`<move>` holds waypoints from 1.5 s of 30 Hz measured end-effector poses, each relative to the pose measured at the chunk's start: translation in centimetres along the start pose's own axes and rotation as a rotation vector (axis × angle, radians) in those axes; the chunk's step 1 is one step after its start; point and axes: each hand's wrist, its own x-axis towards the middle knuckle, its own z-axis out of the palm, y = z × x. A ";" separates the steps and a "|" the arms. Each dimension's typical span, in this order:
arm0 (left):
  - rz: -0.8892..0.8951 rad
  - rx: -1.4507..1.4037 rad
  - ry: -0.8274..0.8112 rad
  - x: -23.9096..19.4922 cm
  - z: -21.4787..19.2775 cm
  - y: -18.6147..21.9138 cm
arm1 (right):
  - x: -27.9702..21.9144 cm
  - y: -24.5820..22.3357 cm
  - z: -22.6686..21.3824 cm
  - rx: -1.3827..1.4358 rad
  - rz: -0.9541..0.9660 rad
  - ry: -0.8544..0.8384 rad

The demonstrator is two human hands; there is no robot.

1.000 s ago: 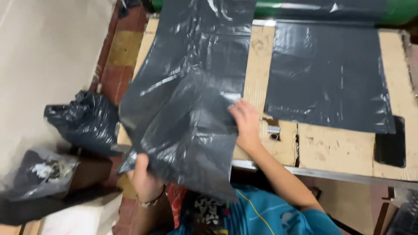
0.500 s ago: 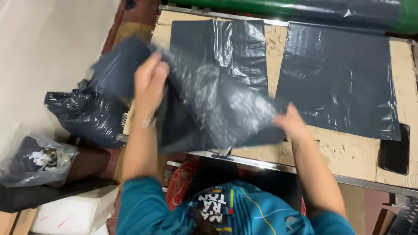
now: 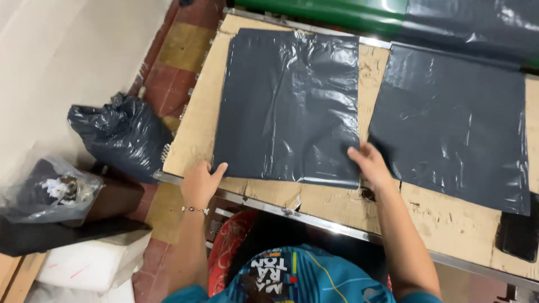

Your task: Folding plastic bags coming off a conveyor belt and placing them into a basket

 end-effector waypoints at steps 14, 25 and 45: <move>0.170 -0.101 0.549 2.4 4.0 1.6 | 1.1 6.3 -1.0 -0.759 -0.071 0.159; 0.942 0.014 0.484 8.3 2.1 22.5 | 19.0 -6.9 1.2 -0.988 -0.520 0.219; 0.057 -1.912 -0.948 21.9 0.7 14.0 | 12.0 -9.2 4.5 -0.389 -0.974 0.195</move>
